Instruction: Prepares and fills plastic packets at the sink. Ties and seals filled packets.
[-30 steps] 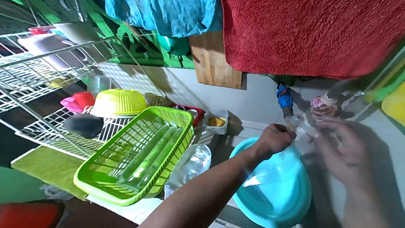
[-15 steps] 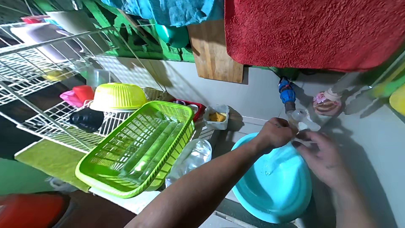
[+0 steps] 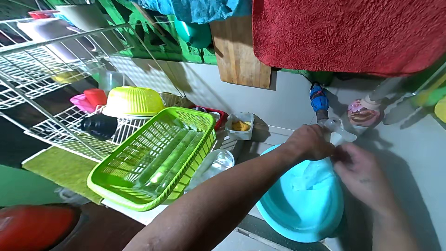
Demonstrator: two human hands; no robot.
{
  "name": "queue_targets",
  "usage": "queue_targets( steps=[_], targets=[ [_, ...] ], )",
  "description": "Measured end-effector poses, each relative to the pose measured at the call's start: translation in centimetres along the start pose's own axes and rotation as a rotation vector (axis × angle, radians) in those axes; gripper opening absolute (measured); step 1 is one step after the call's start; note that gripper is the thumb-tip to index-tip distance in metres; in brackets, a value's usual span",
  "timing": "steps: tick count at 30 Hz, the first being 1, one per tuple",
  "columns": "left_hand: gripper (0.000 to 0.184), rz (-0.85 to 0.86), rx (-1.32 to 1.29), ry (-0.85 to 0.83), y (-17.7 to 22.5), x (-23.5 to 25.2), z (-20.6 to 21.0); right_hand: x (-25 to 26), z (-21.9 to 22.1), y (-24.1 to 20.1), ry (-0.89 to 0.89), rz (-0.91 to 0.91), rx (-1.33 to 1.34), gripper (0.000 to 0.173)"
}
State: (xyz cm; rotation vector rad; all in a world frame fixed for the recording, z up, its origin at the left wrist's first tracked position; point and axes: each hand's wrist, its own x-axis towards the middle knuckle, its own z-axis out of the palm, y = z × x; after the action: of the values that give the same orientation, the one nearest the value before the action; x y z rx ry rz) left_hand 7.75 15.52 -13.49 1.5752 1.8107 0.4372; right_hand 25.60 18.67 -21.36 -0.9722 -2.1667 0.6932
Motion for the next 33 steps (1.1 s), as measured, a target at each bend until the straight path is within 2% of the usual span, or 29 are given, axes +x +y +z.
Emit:
queue_targets(
  steps=[3,12,21,33],
  targets=[
    [0.030,-0.030,0.077,-0.045,0.42,-0.01,0.06,-0.27,0.07,-0.17,-0.013,0.001,-0.010,0.016],
    [0.025,-0.020,0.077,-0.047,0.36,0.01,-0.44,-0.28,-0.51,-0.23,-0.079,0.006,-0.069,0.004],
    [0.025,-0.021,0.067,-0.029,-0.42,0.29,-0.50,0.00,-0.67,-0.49,-0.078,-0.028,-0.130,0.012],
    [0.019,-0.002,0.101,-0.043,-0.26,0.45,-0.54,0.36,-0.66,-0.33,-0.097,0.008,-0.172,0.006]
  ],
)
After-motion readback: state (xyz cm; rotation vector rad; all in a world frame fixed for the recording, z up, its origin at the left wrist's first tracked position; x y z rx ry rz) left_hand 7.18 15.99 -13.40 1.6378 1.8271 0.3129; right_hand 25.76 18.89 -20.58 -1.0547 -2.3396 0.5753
